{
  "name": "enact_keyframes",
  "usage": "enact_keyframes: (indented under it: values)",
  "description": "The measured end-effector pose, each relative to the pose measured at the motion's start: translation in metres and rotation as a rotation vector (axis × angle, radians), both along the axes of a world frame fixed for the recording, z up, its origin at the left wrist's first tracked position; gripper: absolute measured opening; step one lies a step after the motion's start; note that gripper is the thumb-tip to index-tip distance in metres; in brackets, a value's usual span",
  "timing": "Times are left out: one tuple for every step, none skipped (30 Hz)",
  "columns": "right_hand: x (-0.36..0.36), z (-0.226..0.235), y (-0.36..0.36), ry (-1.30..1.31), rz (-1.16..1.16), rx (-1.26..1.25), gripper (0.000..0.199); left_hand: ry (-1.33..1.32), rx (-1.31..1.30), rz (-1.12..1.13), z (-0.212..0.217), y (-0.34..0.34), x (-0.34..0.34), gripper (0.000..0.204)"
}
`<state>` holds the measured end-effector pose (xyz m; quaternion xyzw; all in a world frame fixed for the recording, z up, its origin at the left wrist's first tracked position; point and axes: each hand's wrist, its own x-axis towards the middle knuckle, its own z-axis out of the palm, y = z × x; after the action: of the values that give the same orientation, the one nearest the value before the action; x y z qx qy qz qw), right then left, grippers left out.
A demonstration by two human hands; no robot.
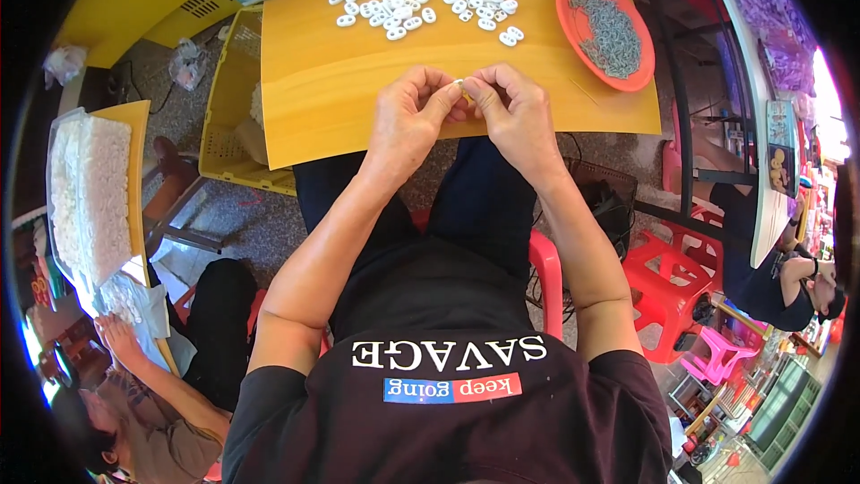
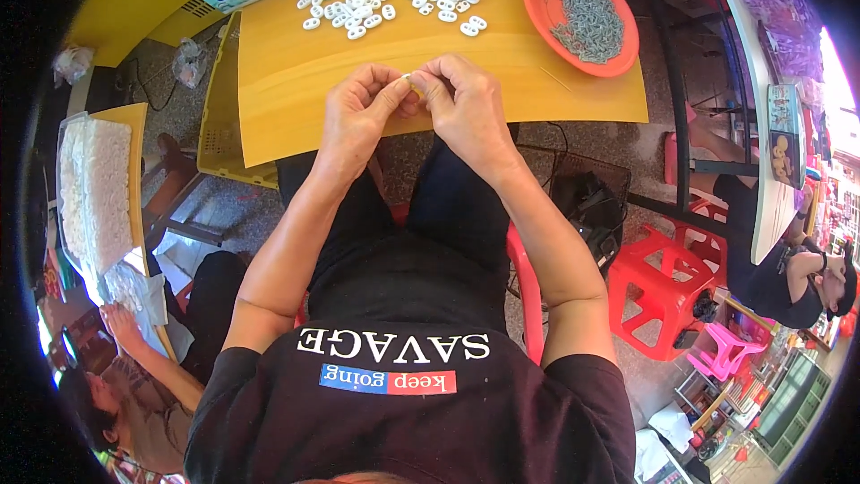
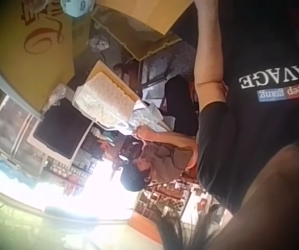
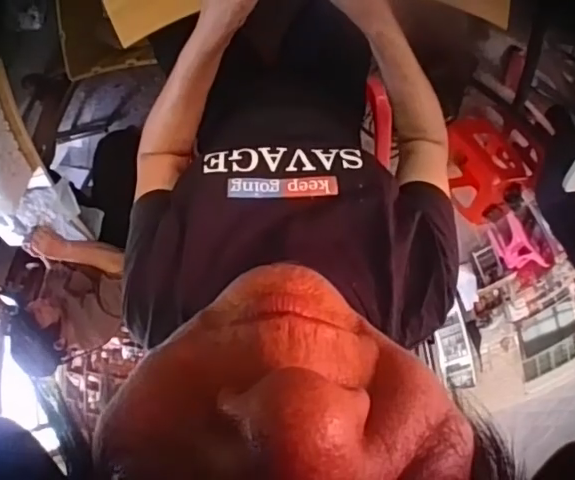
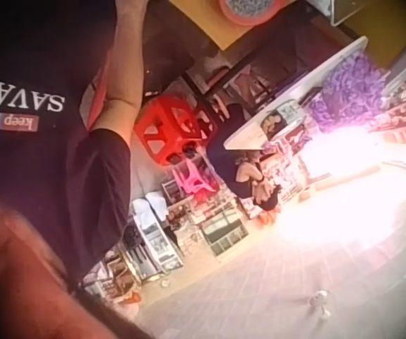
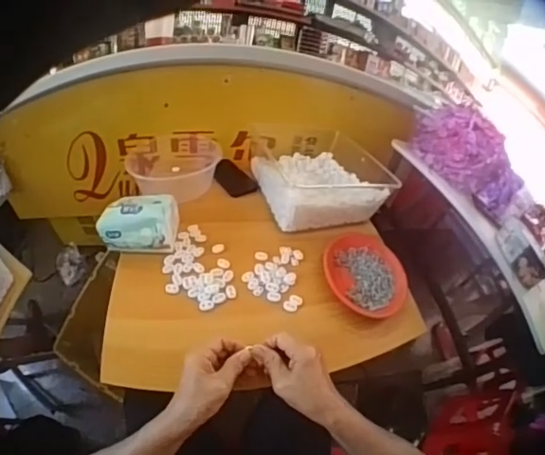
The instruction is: Assembling small plastic buttons by manually inserting pins into them.
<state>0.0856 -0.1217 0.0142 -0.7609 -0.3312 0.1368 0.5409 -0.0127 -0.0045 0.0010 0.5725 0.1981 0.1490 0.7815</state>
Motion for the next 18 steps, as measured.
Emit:
enact_keyframes:
  values:
    - [0.004,-0.002,0.000,-0.004,0.016,-0.007,0.012,-0.002,0.001,-0.002,-0.001,0.001,0.002,0.012]
    - [0.006,0.000,0.002,-0.007,0.034,-0.015,0.012,-0.012,-0.001,0.001,-0.002,0.003,0.003,0.013]
    - [0.009,0.005,0.001,-0.008,0.034,-0.014,0.012,-0.022,-0.004,0.003,-0.003,0.004,0.003,0.014]
    - [0.015,0.013,-0.001,0.059,0.077,-0.073,0.013,-0.023,-0.003,0.004,-0.003,0.006,0.003,0.014]
    - [0.020,0.022,-0.002,0.124,0.121,-0.131,0.014,-0.018,-0.019,-0.007,-0.003,0.007,0.002,0.014]
    - [0.029,0.027,-0.003,0.077,0.099,-0.175,0.015,-0.015,-0.036,-0.020,-0.002,0.008,0.002,0.015]
    - [0.041,0.026,-0.005,0.073,0.099,-0.174,0.015,-0.019,-0.035,-0.020,-0.002,0.008,0.002,0.015]
    - [0.054,0.021,-0.007,-0.220,0.076,-0.154,0.015,-0.028,-0.048,-0.013,-0.004,0.008,0.001,0.016]
    - [0.064,0.021,-0.008,-0.514,0.050,-0.134,0.014,-0.038,-0.064,-0.009,-0.004,0.008,0.000,0.017]
    - [0.070,0.021,-0.009,-0.571,0.039,-0.190,0.015,-0.041,-0.064,-0.009,-0.004,0.008,0.000,0.017]
    - [0.074,0.020,-0.008,-0.573,0.040,-0.190,0.015,-0.048,-0.062,-0.007,-0.004,0.009,0.000,0.017]
    - [0.077,0.019,-0.007,-0.662,0.055,-0.274,0.014,-0.054,-0.060,-0.006,-0.004,0.009,0.000,0.017]
    - [0.079,0.017,-0.006,-0.750,0.071,-0.359,0.013,-0.056,-0.060,-0.005,-0.004,0.009,0.000,0.017]
    - [0.080,0.016,-0.005,-0.752,0.072,-0.358,0.013,-0.061,-0.066,-0.003,-0.005,0.009,0.000,0.017]
    - [0.081,0.015,-0.005,-0.792,0.100,-0.393,0.012,-0.066,-0.071,-0.002,-0.005,0.009,0.000,0.017]
    - [0.082,0.014,-0.004,-0.831,0.128,-0.428,0.011,-0.068,-0.071,-0.001,-0.004,0.009,0.000,0.017]
    - [0.081,0.013,-0.003,-0.831,0.130,-0.427,0.011,-0.069,-0.073,-0.002,-0.005,0.009,0.000,0.017]
    - [0.078,0.011,-0.002,-0.833,0.151,-0.452,0.011,-0.070,-0.075,-0.002,-0.005,0.009,-0.001,0.017]
